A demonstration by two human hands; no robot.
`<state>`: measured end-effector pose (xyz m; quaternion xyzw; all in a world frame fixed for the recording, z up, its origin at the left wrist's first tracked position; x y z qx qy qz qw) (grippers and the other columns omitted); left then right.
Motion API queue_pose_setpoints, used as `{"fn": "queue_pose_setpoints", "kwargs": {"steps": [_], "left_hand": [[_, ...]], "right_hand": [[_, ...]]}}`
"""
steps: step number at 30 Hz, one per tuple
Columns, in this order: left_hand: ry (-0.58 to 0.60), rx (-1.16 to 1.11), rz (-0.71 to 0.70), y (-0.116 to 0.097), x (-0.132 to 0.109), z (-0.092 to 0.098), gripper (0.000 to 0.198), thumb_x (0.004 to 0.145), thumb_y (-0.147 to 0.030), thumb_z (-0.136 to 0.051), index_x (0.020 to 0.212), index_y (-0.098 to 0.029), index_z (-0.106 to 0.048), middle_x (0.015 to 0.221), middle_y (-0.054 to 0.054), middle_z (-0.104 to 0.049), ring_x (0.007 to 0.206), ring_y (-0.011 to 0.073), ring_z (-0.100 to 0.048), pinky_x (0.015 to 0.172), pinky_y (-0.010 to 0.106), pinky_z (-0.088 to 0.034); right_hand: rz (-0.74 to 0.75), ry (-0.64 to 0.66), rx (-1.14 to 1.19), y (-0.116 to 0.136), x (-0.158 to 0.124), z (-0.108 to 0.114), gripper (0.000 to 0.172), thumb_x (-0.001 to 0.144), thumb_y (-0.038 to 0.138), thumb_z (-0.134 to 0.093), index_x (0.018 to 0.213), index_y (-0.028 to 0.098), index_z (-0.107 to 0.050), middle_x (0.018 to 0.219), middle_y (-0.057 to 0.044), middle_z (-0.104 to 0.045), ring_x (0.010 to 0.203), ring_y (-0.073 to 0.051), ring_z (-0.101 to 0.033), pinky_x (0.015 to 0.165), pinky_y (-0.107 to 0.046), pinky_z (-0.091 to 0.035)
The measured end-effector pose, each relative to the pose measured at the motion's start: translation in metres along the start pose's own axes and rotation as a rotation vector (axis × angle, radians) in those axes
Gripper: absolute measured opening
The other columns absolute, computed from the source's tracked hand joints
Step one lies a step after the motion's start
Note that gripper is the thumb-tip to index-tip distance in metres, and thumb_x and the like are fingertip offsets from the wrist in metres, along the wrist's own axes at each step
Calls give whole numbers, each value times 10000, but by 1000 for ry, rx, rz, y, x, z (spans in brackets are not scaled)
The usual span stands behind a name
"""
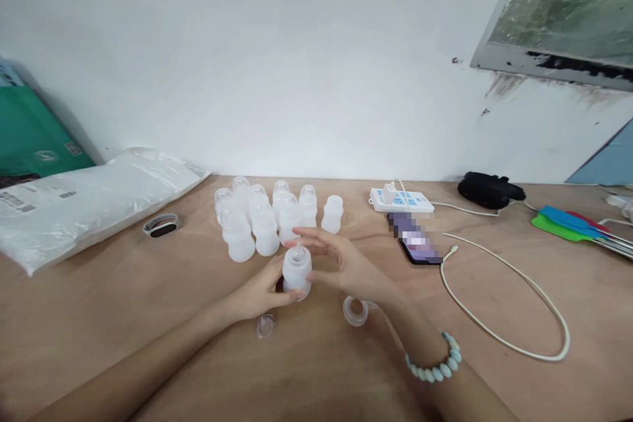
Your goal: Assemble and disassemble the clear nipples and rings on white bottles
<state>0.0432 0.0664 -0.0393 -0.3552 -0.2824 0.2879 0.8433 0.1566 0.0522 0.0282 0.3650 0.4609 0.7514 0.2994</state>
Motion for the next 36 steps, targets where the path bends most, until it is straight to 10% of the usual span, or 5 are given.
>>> {"fn": "queue_pose_setpoints", "kwargs": {"steps": [9, 15, 19, 26, 36], "left_hand": [[40, 18, -22, -3, 1, -8, 348, 863, -346, -672, 1172, -221, -571, 1197, 59, -640, 1102, 285, -567, 982, 427, -439], [47, -13, 8, 0, -1, -7, 555, 872, -370, -663, 1379, -267, -464, 1352, 69, -576, 1196, 315, -529, 1025, 459, -409], [60, -25, 4, 0, -1, -7, 604, 874, -364, -671, 1424, -296, -430, 1405, 64, -541, 1244, 320, -497, 1053, 468, -382], [80, 4, 14, 3, 0, -10, 455, 880, -405, -661, 1289, -260, -525, 1301, 63, -590, 1202, 315, -502, 1036, 464, -389], [55, 122, 35, 1, -1, -8, 303, 873, -404, -662, 1105, -213, -620, 1275, 88, -592, 1200, 345, -489, 1036, 481, -382]], "right_hand": [[99, -341, -780, 1, 0, -7, 358, 678, 448, -821, 748, 199, -574, 738, -18, -568, 744, -222, -526, 710, -386, -470], [133, -56, -487, 11, -2, -6, 517, 808, 291, -709, 1292, 265, -528, 1213, -72, -612, 1081, -244, -581, 894, -396, -503], [88, 0, -486, 18, -2, 0, 338, 816, 213, -696, 1146, 271, -650, 1034, -36, -640, 936, -203, -623, 808, -344, -532], [156, -243, -833, 15, 1, -6, 279, 667, 250, -767, 763, 203, -509, 750, 2, -530, 641, -164, -521, 572, -287, -414], [73, -539, -1037, 11, -7, -10, 313, 684, 337, -687, 707, 248, -388, 660, 4, -544, 571, -175, -505, 533, -283, -326]]}}
Point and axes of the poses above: each hand's wrist, its own x-axis towards the middle knuckle, its own z-axis out of the back of the hand, y = z × x, the point moved 8 cm from there along x, towards the middle knuckle
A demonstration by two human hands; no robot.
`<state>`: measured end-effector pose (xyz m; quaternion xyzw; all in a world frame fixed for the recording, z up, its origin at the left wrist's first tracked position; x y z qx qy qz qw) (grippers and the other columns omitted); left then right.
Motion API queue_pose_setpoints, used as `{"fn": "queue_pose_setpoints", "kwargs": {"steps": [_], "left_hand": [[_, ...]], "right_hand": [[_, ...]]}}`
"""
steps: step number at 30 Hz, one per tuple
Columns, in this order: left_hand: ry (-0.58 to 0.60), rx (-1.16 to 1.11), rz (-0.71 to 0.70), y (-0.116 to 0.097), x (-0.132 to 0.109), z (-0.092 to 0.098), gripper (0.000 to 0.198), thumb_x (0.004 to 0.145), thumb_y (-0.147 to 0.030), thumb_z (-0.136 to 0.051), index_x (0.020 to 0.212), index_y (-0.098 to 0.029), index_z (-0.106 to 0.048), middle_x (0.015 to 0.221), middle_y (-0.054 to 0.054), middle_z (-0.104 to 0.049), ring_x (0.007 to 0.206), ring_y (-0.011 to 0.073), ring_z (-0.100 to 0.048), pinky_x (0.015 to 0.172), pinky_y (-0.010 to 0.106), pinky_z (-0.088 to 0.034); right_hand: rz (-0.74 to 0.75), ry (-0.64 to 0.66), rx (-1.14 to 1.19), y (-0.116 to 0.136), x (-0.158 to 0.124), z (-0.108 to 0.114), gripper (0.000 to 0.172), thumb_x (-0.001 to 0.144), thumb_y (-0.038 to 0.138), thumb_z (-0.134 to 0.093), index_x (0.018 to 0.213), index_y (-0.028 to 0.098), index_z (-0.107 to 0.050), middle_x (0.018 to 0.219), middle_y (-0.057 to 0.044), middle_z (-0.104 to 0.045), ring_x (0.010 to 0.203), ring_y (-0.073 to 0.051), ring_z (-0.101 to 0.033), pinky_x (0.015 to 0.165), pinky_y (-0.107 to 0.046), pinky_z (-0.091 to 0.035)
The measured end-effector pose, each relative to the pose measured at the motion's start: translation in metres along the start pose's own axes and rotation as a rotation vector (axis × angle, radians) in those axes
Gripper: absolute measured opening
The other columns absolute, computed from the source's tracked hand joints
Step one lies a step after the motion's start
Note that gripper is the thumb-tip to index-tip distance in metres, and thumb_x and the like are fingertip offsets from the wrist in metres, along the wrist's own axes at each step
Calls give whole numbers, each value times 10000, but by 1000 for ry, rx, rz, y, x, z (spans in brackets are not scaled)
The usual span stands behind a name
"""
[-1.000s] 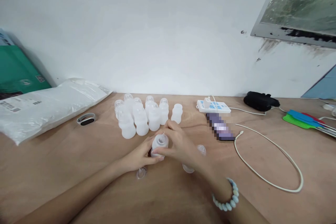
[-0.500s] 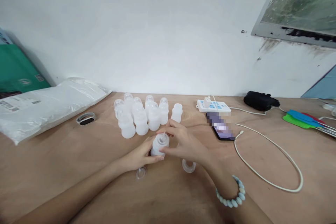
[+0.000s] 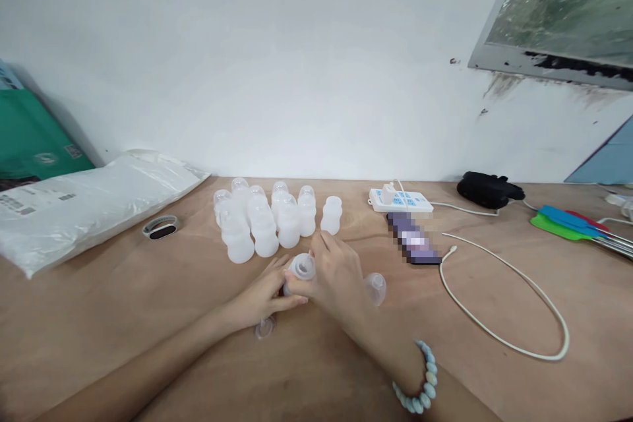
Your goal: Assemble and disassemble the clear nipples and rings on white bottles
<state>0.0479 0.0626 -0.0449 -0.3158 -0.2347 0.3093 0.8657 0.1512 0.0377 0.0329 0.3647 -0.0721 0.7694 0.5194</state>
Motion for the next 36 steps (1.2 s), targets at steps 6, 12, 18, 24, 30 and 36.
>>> {"fn": "queue_pose_setpoints", "kwargs": {"steps": [6, 12, 18, 24, 30, 36], "left_hand": [[7, -68, 46, 4, -1, 0, 520, 913, -442, -598, 1378, -254, -462, 1335, 81, -568, 1231, 334, -481, 1050, 481, -369], [7, -127, 67, 5, 0, 1, 595, 882, -386, -641, 1414, -241, -418, 1373, 87, -551, 1321, 345, -408, 1103, 492, -315], [8, -119, 66, 6, 1, 0, 577, 887, -402, -622, 1402, -224, -432, 1304, 92, -591, 1329, 353, -396, 1102, 504, -315], [-4, -125, 69, 6, 1, 1, 581, 882, -408, -634, 1403, -237, -442, 1343, 94, -567, 1327, 356, -397, 1101, 509, -322], [-3, -127, 73, 9, 1, 0, 611, 882, -413, -643, 1423, -241, -418, 1388, 102, -540, 1319, 358, -411, 1102, 526, -314], [-10, -111, 49, 4, 1, 1, 584, 894, -444, -630, 1412, -251, -441, 1414, 92, -525, 1298, 352, -435, 1081, 502, -343]], "right_hand": [[-22, 213, 20, -16, 9, 1, 277, 871, 479, -583, 909, 209, -531, 789, -25, -637, 721, -209, -598, 625, -290, -385], [-305, 548, -223, -76, 1, 16, 380, 763, 529, -664, 928, 205, -553, 771, -26, -639, 660, -218, -602, 517, -276, -333], [-362, 885, -283, -89, -18, -8, 196, 566, 153, -707, 700, 208, -573, 607, 9, -592, 551, -184, -566, 443, -259, -254], [-326, 697, -291, -85, -2, 5, 82, 689, 112, -604, 715, 190, -596, 684, -24, -627, 577, -177, -568, 500, -271, -296], [-158, 224, -43, -64, 21, 47, 178, 926, 317, -539, 1056, 239, -631, 1099, -64, -644, 819, -199, -649, 696, -330, -490], [138, -152, 361, -13, 13, 62, 338, 871, 338, -698, 1171, 240, -577, 1120, -67, -706, 1036, -236, -663, 868, -365, -536]]}}
Point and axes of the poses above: each hand's wrist, its own x-axis towards the middle knuckle, its own z-axis out of the back of the hand, y = z × x, the point moved 8 cm from there along x, towards the middle knuckle
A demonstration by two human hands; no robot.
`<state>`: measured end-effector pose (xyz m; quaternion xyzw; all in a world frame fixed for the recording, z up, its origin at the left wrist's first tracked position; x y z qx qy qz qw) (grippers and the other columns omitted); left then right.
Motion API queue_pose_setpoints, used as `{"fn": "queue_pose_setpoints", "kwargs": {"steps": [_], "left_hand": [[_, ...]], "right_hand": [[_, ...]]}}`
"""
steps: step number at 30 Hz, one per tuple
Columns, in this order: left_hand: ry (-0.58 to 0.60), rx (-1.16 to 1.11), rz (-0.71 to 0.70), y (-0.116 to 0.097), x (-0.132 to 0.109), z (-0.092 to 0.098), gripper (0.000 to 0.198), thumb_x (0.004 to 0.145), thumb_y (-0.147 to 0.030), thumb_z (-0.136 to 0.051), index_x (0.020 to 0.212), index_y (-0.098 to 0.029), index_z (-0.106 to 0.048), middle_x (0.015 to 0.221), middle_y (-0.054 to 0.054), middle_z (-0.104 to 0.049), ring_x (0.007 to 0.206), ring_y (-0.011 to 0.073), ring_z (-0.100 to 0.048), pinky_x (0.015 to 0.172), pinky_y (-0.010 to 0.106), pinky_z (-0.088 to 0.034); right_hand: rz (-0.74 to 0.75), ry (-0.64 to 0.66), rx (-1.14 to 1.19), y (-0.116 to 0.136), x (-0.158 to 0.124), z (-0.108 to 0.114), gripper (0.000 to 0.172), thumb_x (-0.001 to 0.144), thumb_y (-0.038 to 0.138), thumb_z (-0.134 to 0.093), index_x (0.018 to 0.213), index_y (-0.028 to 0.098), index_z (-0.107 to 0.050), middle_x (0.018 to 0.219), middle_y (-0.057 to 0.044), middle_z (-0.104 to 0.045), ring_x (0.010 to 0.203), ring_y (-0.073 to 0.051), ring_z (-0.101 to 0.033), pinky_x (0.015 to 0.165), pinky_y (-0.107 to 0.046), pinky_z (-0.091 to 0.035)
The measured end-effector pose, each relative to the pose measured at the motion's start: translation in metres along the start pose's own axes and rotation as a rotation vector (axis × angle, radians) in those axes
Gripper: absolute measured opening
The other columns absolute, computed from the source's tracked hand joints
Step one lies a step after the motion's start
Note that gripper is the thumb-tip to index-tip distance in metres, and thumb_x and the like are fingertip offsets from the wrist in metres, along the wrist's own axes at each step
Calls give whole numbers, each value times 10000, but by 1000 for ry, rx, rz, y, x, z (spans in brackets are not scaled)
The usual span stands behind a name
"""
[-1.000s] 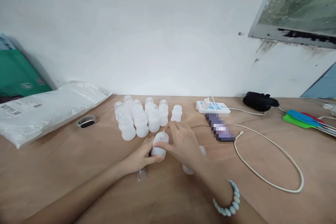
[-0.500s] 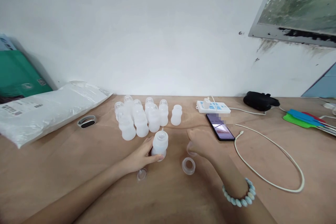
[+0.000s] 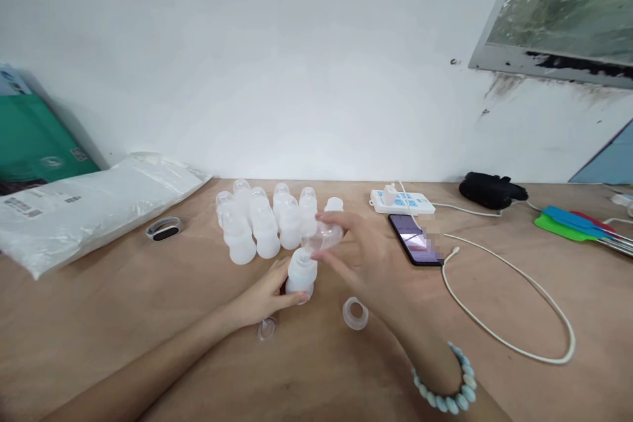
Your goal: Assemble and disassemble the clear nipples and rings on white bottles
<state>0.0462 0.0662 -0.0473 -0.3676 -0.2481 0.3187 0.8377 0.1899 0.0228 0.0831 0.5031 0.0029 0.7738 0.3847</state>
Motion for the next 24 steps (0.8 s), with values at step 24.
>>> {"fn": "queue_pose_setpoints", "kwargs": {"steps": [24], "left_hand": [[-31, -45, -42, 5, -2, -3, 390, 892, -345, -607, 1256, -223, -540, 1275, 97, -601, 1157, 312, -526, 1009, 459, -394]], "right_hand": [[-88, 374, -107, -3, -28, -80, 609, 730, 198, -685, 1305, 219, -485, 1033, -74, -729, 902, -258, -708, 729, -353, -576]]}}
Point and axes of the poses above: each hand's wrist, its own x-axis towards the middle knuckle, its own z-axis out of the back of the hand, y = z × x, the point moved 8 cm from there along x, towards the middle knuckle
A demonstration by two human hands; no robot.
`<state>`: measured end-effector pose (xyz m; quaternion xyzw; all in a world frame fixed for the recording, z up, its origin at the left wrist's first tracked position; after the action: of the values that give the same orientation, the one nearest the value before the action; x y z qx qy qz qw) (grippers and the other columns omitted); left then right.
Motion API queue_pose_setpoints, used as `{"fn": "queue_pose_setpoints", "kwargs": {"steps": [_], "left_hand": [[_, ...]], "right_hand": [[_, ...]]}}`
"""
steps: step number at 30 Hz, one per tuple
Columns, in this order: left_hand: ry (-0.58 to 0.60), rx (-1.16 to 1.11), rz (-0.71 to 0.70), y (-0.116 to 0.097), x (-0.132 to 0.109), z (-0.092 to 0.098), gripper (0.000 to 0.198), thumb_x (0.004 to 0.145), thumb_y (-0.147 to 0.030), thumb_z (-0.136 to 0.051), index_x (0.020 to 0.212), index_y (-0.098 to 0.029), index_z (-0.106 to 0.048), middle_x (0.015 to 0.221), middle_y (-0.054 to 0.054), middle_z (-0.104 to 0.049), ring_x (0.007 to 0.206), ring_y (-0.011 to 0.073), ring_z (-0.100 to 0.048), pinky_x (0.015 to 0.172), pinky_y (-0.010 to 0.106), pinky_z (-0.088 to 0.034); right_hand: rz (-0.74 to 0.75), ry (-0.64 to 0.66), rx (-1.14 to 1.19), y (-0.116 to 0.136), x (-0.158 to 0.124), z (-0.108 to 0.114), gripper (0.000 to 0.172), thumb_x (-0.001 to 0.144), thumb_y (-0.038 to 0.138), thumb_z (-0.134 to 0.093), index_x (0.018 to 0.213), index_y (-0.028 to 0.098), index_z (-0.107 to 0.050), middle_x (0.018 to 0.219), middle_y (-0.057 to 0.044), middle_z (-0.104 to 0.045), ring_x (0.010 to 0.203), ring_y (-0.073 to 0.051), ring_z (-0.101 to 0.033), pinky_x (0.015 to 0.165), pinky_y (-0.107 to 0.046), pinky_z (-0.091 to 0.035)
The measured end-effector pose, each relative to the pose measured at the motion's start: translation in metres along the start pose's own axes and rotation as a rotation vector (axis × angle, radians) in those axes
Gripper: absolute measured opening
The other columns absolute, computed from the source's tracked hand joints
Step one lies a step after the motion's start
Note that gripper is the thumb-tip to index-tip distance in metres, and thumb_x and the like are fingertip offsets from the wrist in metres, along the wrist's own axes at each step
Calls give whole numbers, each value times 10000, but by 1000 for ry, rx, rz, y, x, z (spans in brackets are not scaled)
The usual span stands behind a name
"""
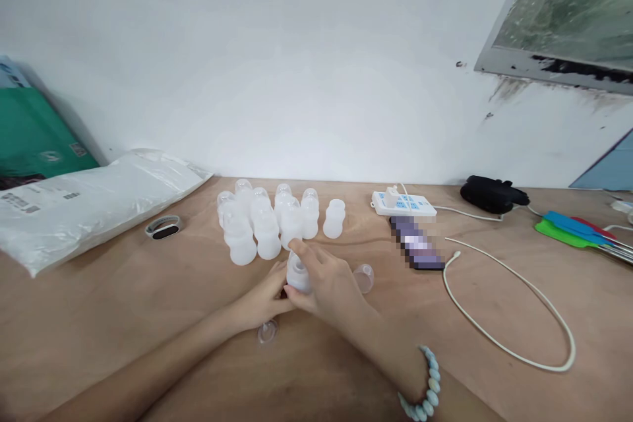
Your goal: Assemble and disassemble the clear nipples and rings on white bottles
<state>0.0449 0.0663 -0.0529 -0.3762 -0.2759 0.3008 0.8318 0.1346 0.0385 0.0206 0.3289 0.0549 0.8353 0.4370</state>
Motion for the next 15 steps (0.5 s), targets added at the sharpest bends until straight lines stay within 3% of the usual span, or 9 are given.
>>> {"fn": "queue_pose_setpoints", "kwargs": {"steps": [4, 9, 15], "left_hand": [[3, 12, -12, 1, 0, -1, 415, 891, -323, -615, 1286, -234, -524, 1283, 93, -603, 1163, 307, -531, 1026, 458, -386], [7, 13, -7, 1, 0, -1, 428, 877, -291, -634, 1288, -239, -530, 1308, 92, -595, 1194, 315, -519, 1028, 468, -395], [-15, 91, -18, -5, 2, 2, 336, 919, -341, -601, 1233, -232, -556, 1224, 90, -625, 1271, 326, -459, 1072, 494, -367]], "right_hand": [[-13, -30, -48, 1, -2, 0, 545, 748, 225, -653, 1276, 200, -518, 943, -68, -738, 786, -245, -708, 646, -330, -561], [-25, -63, -111, 1, -6, -2, 517, 766, 246, -632, 1271, 189, -537, 925, -80, -738, 772, -261, -711, 624, -329, -554], [-91, -57, -184, -13, -8, -7, 666, 826, 320, -614, 1436, 184, -382, 928, -81, -738, 746, -262, -715, 638, -350, -570]]}}
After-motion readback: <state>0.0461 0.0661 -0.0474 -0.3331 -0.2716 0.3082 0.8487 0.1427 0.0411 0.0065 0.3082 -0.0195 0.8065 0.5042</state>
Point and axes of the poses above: each hand's wrist, its own x-axis towards the middle knuckle, its own z-axis out of the back of the hand, y = z × x, the point moved 8 cm from there along x, towards the middle knuckle
